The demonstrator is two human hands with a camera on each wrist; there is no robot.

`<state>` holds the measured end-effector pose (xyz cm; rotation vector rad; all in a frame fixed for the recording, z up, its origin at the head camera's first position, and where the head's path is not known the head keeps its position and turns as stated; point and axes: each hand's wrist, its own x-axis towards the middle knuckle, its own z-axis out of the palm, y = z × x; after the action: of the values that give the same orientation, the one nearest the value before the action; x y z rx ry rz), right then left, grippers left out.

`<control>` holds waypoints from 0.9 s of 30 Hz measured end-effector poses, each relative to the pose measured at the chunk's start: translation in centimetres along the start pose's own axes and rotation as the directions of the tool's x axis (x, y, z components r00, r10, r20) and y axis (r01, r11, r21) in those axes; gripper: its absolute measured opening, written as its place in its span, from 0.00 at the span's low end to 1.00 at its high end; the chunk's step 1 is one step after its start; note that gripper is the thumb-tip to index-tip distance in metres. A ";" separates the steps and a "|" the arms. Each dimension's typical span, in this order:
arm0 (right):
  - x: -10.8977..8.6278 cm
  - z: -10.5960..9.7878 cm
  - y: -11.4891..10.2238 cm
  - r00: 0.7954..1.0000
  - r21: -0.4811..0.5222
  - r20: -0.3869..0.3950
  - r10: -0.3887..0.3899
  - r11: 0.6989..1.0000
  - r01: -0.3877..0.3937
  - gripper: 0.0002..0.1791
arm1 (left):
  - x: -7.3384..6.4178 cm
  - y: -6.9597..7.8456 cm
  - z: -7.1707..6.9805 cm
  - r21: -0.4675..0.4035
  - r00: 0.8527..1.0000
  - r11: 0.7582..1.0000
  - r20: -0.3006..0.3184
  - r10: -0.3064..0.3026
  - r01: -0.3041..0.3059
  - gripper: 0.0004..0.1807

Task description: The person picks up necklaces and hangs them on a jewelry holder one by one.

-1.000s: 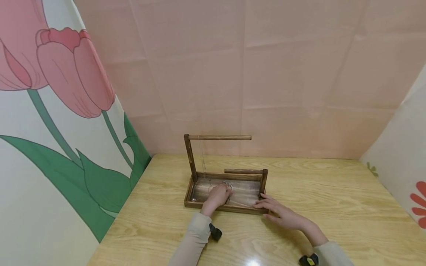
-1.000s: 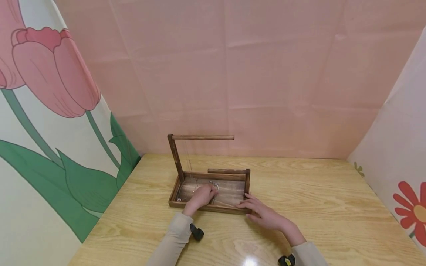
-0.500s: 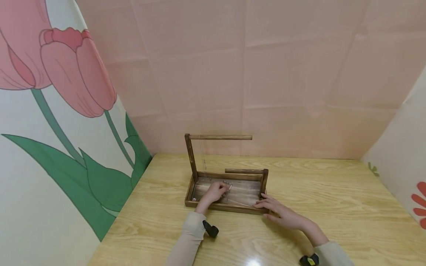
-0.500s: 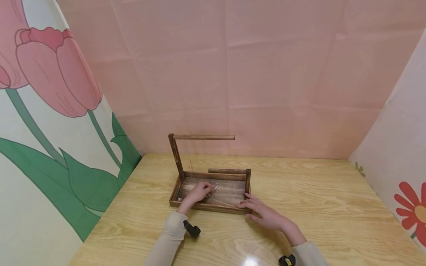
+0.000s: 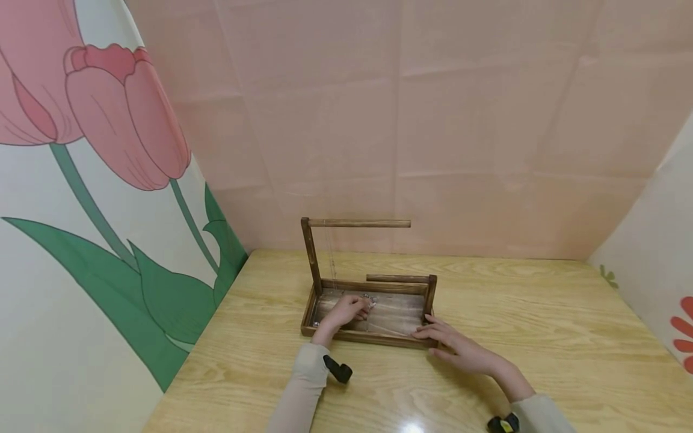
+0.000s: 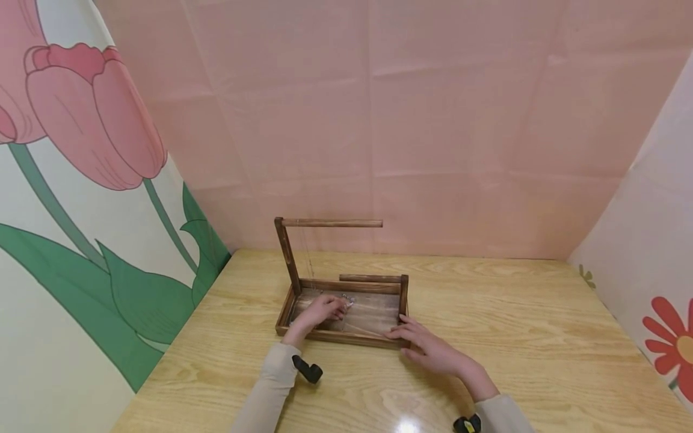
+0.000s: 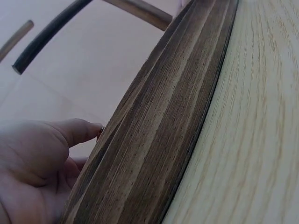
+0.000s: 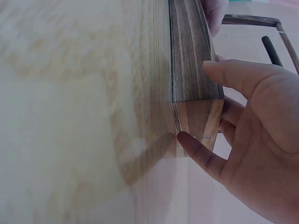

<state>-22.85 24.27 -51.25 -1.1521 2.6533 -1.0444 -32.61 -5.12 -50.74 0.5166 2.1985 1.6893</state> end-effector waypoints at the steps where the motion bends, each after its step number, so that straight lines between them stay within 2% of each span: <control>1: 0.0 0.0 0.0 1.000 0.000 0.000 0.001 1.000 -0.001 0.21 | 0.0 0.0 0.0 -0.003 1.000 1.000 -0.004 -0.010 0.010 0.18; 4: 0.0 0.0 -0.1 1.000 -0.004 0.000 0.004 1.000 -0.004 0.21 | 0.5 -0.8 0.0 -0.031 0.999 0.999 -0.022 -0.033 0.033 0.18; 7: 0.0 -0.1 -0.2 1.000 0.003 0.003 0.006 1.000 -0.006 0.21 | 0.5 -0.8 -0.1 -0.107 0.998 0.992 -0.004 -0.060 0.059 0.18; 12: 0.0 -0.1 -0.2 1.000 0.018 0.006 0.002 1.000 -0.002 0.22 | 0.4 -0.7 -0.3 -0.235 0.995 0.967 0.004 -0.098 0.096 0.19; 15: 0.0 -0.1 -0.2 1.000 0.017 0.004 -0.006 1.000 0.006 0.22 | 0.3 -0.7 -0.4 -0.276 0.995 0.956 -0.007 -0.101 0.095 0.20; 19: 0.0 -0.1 -0.2 1.000 0.005 0.003 -0.012 1.000 0.012 0.21 | 0.2 -0.6 -0.6 -0.345 0.994 0.933 0.013 -0.105 0.103 0.24; 24: 0.0 -0.1 -0.2 1.000 0.009 0.004 -0.010 1.000 0.010 0.22 | 0.2 -0.5 -0.9 -0.444 0.993 0.889 0.056 -0.102 0.116 0.26; 27: 0.0 -0.1 -0.1 1.000 0.007 0.006 -0.003 1.000 0.003 0.22 | 0.3 -0.4 -1.1 -0.525 0.992 0.842 0.089 -0.094 0.127 0.19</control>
<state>-22.79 24.24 -51.10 -1.1569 2.6419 -1.0486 -33.38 -6.01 -50.85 0.2778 1.5735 2.0704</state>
